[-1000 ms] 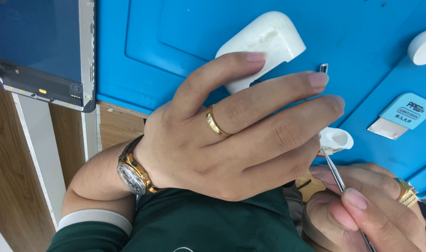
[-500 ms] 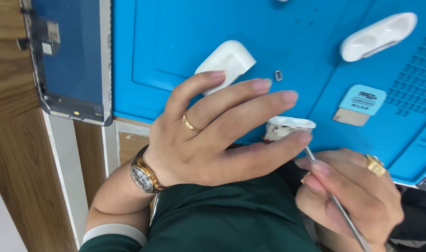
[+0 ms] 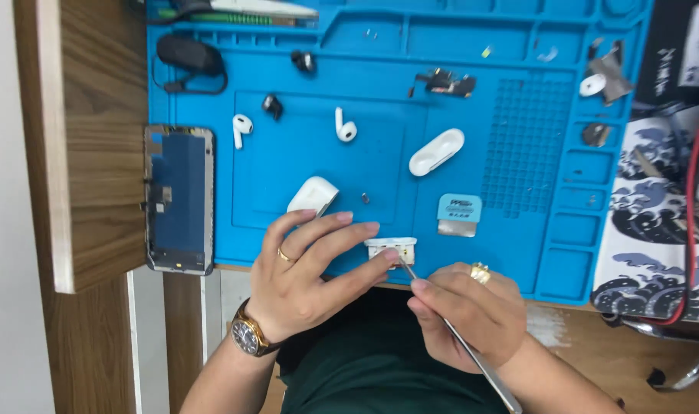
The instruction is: The person disassembles a white wireless earbud charging case using tweezers, removes the internal circuit board, and then reassembles the case by placing the board back inside and closing the lid. The person also briefly interacts with a laptop keyboard during the process.
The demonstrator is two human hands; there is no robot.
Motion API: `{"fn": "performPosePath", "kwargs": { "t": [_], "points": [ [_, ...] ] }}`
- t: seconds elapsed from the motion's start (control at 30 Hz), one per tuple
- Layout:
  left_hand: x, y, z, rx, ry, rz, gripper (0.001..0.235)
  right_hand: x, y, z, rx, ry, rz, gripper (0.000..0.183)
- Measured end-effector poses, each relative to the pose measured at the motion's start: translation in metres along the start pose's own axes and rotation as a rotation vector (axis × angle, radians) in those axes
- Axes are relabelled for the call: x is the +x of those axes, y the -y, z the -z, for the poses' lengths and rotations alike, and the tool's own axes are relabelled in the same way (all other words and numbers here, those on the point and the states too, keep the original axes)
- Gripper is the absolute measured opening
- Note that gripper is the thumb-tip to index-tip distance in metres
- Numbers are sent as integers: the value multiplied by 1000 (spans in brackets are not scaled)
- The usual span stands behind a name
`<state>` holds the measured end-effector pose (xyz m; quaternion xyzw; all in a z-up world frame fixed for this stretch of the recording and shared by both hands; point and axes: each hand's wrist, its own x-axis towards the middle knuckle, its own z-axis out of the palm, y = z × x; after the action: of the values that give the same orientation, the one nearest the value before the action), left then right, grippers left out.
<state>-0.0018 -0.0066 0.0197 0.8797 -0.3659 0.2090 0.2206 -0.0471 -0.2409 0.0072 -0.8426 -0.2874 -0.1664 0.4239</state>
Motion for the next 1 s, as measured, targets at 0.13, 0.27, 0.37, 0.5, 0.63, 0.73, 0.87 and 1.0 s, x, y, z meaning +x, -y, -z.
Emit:
{"fn": "performPosePath", "kwargs": {
  "t": [0.13, 0.27, 0.37, 0.5, 0.63, 0.73, 0.87, 1.0],
  "points": [
    [4, -3, 2, 7, 46, 7, 32, -14, -8, -2, 40, -16, -9, 24],
    [4, -6, 2, 22, 31, -17, 28, 2, -1, 23, 102, -52, -60, 16],
    [-3, -4, -5, 58, 38, -47, 34, -3, -8, 53, 116, 11, -106, 27],
    [-13, -4, -9, 55, -10, -29, 36, -21, -50, 96, -461, -35, 61, 26],
    [-13, -3, -12, 83, -59, -53, 31, -6, -54, 135, -888, -3, 17, 8],
    [-3, -8, -6, 53, -71, -7, 29, -5, -55, 143, -1125, 91, -9, 23],
    [0, -8, -2, 33, -140, 24, 28, -12, -58, 141, -1287, 230, -18, 37],
    [1, -4, 2, -53, -157, 44, 28, 0, -63, 133, -1169, 320, -105, 48]
  ]
}}
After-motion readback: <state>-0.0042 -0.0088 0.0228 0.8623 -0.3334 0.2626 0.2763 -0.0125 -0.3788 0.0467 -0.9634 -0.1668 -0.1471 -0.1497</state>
